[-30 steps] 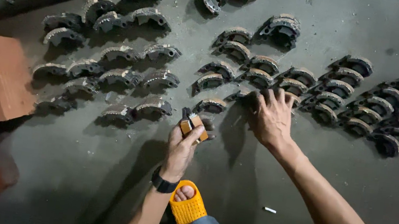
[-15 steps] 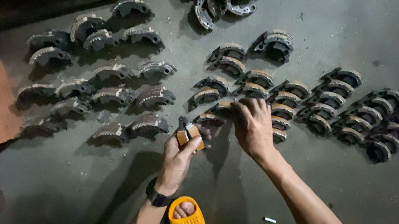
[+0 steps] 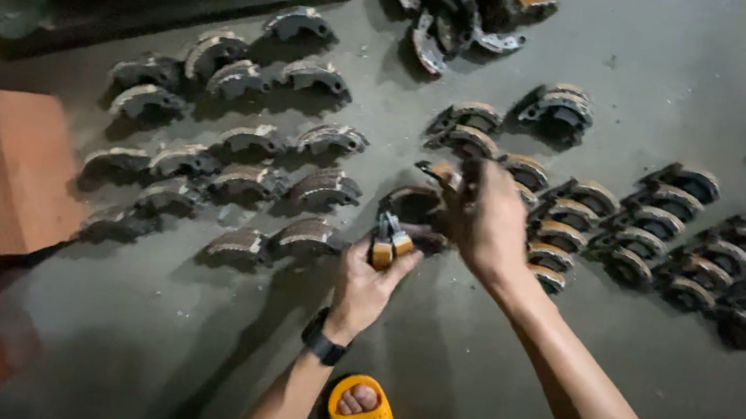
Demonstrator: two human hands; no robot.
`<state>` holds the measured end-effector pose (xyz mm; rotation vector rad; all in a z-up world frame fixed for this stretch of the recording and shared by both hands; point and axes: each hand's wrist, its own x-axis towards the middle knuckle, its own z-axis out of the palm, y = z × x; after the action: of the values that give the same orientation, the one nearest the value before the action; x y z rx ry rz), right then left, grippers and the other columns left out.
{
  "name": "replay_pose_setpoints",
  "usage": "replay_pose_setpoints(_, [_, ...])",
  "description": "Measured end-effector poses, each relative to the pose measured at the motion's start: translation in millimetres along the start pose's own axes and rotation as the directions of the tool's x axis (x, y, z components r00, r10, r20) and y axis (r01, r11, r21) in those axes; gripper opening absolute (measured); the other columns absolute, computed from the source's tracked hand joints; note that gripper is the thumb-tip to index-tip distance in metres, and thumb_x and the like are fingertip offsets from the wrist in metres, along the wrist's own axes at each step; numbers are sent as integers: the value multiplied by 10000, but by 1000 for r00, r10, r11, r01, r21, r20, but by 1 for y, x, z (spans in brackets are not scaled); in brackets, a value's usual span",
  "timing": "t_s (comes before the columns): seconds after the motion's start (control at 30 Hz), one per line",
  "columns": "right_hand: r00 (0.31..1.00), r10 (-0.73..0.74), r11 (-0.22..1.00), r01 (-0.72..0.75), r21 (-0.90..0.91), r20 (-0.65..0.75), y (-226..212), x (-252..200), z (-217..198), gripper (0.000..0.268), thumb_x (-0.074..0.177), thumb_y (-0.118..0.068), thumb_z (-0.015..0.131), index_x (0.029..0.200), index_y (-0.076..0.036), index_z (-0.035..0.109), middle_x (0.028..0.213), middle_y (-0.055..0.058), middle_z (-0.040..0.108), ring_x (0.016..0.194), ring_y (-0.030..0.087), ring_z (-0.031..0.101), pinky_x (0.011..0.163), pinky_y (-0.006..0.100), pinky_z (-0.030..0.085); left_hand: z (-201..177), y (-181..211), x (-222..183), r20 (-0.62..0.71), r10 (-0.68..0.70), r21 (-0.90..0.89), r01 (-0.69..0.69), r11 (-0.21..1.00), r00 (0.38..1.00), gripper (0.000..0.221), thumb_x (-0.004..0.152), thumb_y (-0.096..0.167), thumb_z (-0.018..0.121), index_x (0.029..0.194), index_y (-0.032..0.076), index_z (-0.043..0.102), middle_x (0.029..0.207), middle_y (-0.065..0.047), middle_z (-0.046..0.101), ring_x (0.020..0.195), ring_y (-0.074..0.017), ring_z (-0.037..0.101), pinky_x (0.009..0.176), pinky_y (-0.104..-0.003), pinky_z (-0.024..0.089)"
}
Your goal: Sorting and inspecting motorcycle drum brake shoes on the floor.
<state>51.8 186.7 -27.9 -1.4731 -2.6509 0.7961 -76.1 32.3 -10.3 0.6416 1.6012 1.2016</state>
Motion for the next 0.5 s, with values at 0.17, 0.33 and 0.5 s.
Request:
replay_pose_setpoints(0.17, [997,69,737,-70,672,28,-4,-47,-25,433,826,-131,836,1179,-13,615,1009,79,680,876,163,639,766,306,566,-3,-30,-3,-29,0,-93,-3,996,1000,212,984,199,763,1027,-4,720,891,7,707,788,-66,612,720,-261,518])
replay_pose_setpoints(0.33, [991,-25,658,-82,749,130,-1,-70,-18,444,759,-138,913,1062,-10,615,918,62,662,838,154,619,763,328,553,3,-1,-6,77,51,-136,-40,990,996,222,991,209,736,1063,2,705,908,-2,726,805,-70,640,737,-265,536])
replay_pose_setpoints(0.5, [991,-133,537,54,842,22,-7,-78,-29,402,821,-142,862,1091,-14,593,1053,58,670,968,125,645,845,316,586,6,18,-13,101,92,13,-94,995,991,243,952,189,762,1104,6,716,970,-59,782,840,-107,716,758,-299,579])
